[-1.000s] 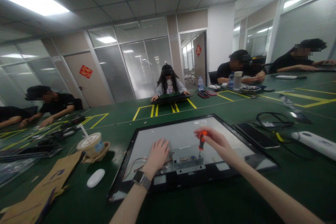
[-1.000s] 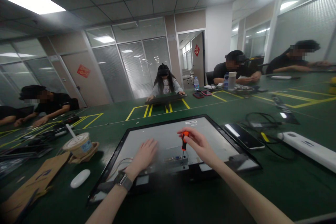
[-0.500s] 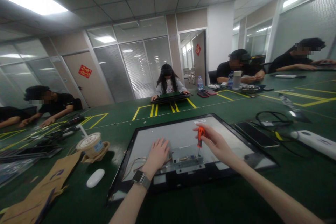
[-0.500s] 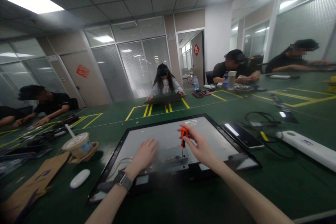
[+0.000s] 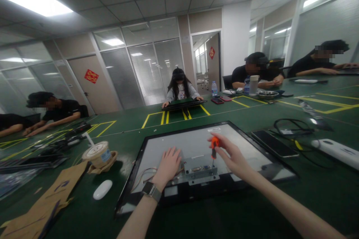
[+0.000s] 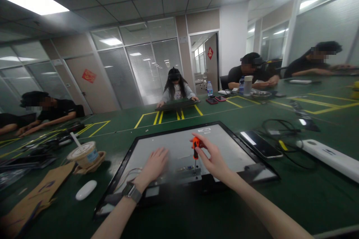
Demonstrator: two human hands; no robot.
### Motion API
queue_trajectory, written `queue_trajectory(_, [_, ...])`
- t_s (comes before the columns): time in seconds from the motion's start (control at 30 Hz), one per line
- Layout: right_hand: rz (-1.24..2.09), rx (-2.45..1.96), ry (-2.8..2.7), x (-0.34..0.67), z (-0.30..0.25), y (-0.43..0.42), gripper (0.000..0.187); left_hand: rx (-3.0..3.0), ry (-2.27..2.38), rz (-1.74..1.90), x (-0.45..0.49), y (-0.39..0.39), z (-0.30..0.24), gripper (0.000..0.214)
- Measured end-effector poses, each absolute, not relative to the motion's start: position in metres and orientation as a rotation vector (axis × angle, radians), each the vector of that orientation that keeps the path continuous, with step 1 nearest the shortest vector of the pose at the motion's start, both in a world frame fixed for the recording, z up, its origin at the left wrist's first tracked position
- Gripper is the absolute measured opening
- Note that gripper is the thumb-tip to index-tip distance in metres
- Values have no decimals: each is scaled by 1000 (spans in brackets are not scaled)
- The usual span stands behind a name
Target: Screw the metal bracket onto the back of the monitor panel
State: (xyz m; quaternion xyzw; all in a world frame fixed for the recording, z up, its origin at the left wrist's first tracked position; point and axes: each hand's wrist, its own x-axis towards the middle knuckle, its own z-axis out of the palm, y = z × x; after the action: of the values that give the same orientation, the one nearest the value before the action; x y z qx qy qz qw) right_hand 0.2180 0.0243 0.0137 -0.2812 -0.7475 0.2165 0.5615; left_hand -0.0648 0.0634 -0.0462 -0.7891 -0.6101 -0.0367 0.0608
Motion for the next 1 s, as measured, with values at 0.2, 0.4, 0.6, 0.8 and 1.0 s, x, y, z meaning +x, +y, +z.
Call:
queue_trajectory(0.2, [614,-605,-1760,218,16,23,28,-2374,-1824,-78,-65,63,-46,45])
queue_trajectory(0.4, [398,-691,-1704,216,17,26,31,-2373,-1829,-87,-65,62,-46,45])
queue_trajectory(0.6, [487,-620,-1748,214,14,21,36,-2363,-1826,-93,-66,65,-48,45])
queue_trajectory(0.8, [494,-629,-1733,214,14,21,32,-2356,-1785,-108,-67,66,-51,44])
queue_trajectory(1.0, [377,-693,-1711,217,19,26,25,-2360,-1779,-103,-67,65,-51,44])
